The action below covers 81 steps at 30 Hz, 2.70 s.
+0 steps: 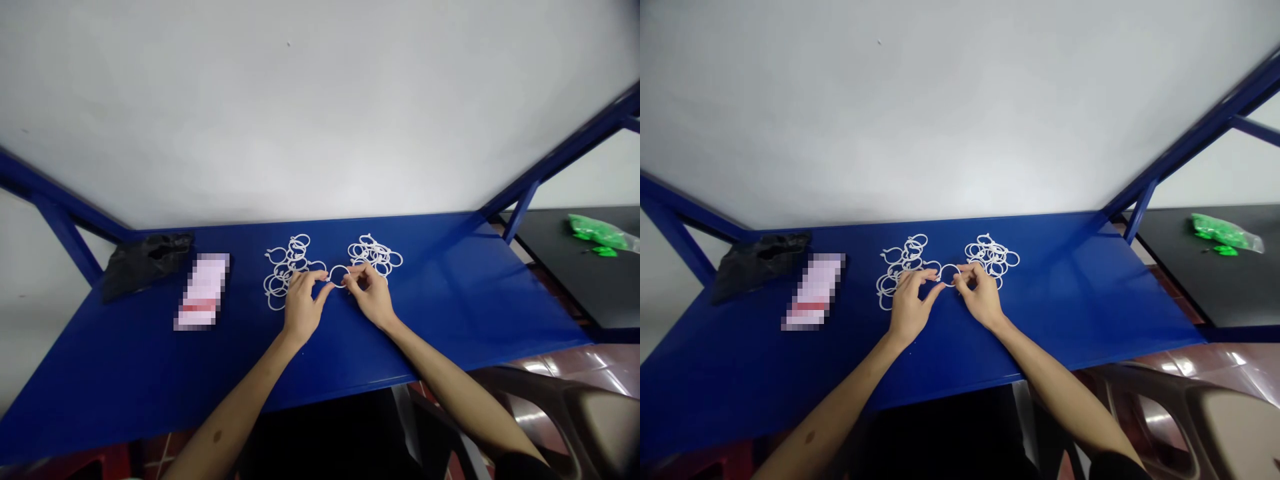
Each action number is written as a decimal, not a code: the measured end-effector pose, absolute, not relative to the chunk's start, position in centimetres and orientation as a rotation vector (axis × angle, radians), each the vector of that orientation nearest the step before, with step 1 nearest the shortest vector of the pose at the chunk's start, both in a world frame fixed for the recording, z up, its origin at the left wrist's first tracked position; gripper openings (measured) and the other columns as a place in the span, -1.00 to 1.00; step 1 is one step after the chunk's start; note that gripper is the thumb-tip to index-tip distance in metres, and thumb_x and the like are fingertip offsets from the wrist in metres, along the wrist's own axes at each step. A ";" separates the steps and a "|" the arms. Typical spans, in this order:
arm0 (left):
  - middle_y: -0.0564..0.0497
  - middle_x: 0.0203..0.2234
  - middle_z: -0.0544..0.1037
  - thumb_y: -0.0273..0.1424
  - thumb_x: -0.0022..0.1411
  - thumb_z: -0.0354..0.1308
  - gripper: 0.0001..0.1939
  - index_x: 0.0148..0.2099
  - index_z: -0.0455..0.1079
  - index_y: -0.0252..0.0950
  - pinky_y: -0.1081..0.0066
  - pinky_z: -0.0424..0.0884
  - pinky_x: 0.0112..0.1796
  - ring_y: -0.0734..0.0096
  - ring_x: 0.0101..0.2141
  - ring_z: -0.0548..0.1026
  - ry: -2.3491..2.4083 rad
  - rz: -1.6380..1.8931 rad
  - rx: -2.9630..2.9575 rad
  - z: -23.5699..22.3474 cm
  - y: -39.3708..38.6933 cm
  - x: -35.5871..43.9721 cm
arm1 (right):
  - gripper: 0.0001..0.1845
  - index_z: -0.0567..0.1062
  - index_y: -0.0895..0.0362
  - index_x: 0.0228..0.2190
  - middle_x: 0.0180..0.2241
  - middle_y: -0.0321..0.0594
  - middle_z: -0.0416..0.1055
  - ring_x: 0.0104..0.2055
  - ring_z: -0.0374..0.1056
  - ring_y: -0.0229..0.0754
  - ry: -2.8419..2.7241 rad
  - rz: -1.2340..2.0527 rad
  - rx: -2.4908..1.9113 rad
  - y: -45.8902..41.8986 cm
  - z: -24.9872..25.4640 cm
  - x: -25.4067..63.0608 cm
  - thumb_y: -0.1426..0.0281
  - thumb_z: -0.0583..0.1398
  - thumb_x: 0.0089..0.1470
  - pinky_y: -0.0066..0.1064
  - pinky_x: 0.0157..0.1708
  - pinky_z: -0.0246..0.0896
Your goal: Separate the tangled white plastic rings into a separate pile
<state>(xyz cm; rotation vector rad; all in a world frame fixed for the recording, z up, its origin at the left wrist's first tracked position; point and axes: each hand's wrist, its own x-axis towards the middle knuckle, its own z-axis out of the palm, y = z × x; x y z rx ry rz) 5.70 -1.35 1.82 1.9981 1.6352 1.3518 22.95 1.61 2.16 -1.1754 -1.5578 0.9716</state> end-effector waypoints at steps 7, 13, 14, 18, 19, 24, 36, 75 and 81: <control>0.00 -0.24 0.60 -0.44 0.34 0.18 -0.91 -0.14 0.49 -0.19 0.35 0.44 -0.25 0.33 -0.21 0.51 1.528 1.284 1.882 2.9 -1.0 4.9 | -0.75 0.47 0.07 -0.05 -0.30 -0.22 0.49 -0.39 0.39 -0.24 -1.852 0.701 -1.055 1.5 2.1 23.4 0.34 0.16 0.26 -0.34 -0.32 0.40; -0.03 -0.20 0.61 -0.37 0.32 0.19 -0.84 -0.06 0.47 -0.21 0.39 0.45 -0.32 0.37 -0.27 0.54 1.548 1.334 1.722 2.6 -0.9 4.9 | -0.66 0.48 0.01 0.07 -0.40 -0.32 0.45 -0.45 0.48 -0.26 -1.750 0.871 -1.054 1.0 2.1 23.3 0.24 0.17 0.29 -0.40 -0.38 0.45; -0.04 -0.20 0.62 -0.33 0.32 0.19 -0.80 -0.03 0.47 -0.21 0.39 0.45 -0.33 0.36 -0.27 0.55 1.549 1.333 1.681 2.5 -0.8 4.9 | -0.64 0.48 0.00 0.07 -0.41 -0.33 0.45 -0.45 0.50 -0.26 -1.698 0.923 -1.056 1.0 2.1 23.3 0.22 0.18 0.28 -0.40 -0.38 0.46; -0.05 -0.20 0.64 -0.21 0.31 0.19 -0.75 -0.06 0.51 -0.22 0.39 0.45 -0.33 0.32 -0.25 0.59 1.474 1.239 1.531 2.1 -0.7 5.0 | -0.64 0.51 0.02 0.01 -0.41 -0.30 0.51 -0.47 0.53 -0.23 -1.563 1.046 -1.061 1.1 1.8 23.1 0.15 0.20 0.26 -0.39 -0.41 0.48; -0.04 -0.20 0.65 -0.20 0.30 0.18 -0.75 -0.09 0.53 -0.22 0.38 0.46 -0.31 0.31 -0.24 0.59 1.453 1.214 1.501 2.0 -0.7 5.1 | -0.65 0.51 0.04 0.00 -0.43 -0.30 0.52 -0.48 0.53 -0.22 -1.547 1.060 -1.069 1.1 1.8 23.1 0.15 0.21 0.25 -0.39 -0.42 0.48; -0.03 -0.25 0.66 -0.20 0.29 0.20 -0.76 -0.16 0.58 -0.22 0.34 0.48 -0.21 0.31 -0.27 0.59 1.473 1.199 1.392 1.6 -0.8 5.0 | -0.79 0.53 0.07 -0.25 -0.44 -0.25 0.56 -0.48 0.48 -0.21 -1.679 0.901 -1.110 0.9 1.6 23.1 0.19 0.22 0.25 -0.35 -0.39 0.45; -0.04 -0.18 0.65 -0.17 0.29 0.20 -0.72 -0.05 0.60 -0.15 0.32 0.50 -0.23 0.31 -0.27 0.57 1.496 1.190 1.409 2.6 -1.8 5.4 | -0.81 0.41 0.06 -0.38 -0.42 -0.26 0.48 -0.42 0.44 -0.24 -1.863 0.566 -1.049 0.5 1.7 22.8 0.30 0.16 0.31 -0.39 -0.38 0.37; -0.13 -0.08 0.52 -0.42 0.35 0.15 -0.85 -0.22 0.56 -0.19 0.06 0.31 -0.03 0.05 -0.05 0.36 1.870 0.907 2.517 0.9 -0.6 5.1 | -0.82 0.55 0.06 -0.18 -0.25 -0.17 0.55 -0.25 0.43 -0.08 -1.725 0.152 -2.030 5.4 3.1 32.4 0.30 0.18 0.21 -0.35 -0.36 0.16; -0.11 -0.21 0.47 -0.42 0.36 0.14 -0.84 -0.18 0.57 -0.19 0.22 0.34 -0.12 0.20 -0.18 0.31 1.761 1.075 2.562 1.2 -0.8 4.9 | -0.76 0.55 0.10 -0.17 -0.27 -0.13 0.55 -0.23 0.41 -0.03 -1.678 0.083 -1.977 5.4 3.3 32.3 0.24 0.17 0.24 -0.28 -0.31 0.23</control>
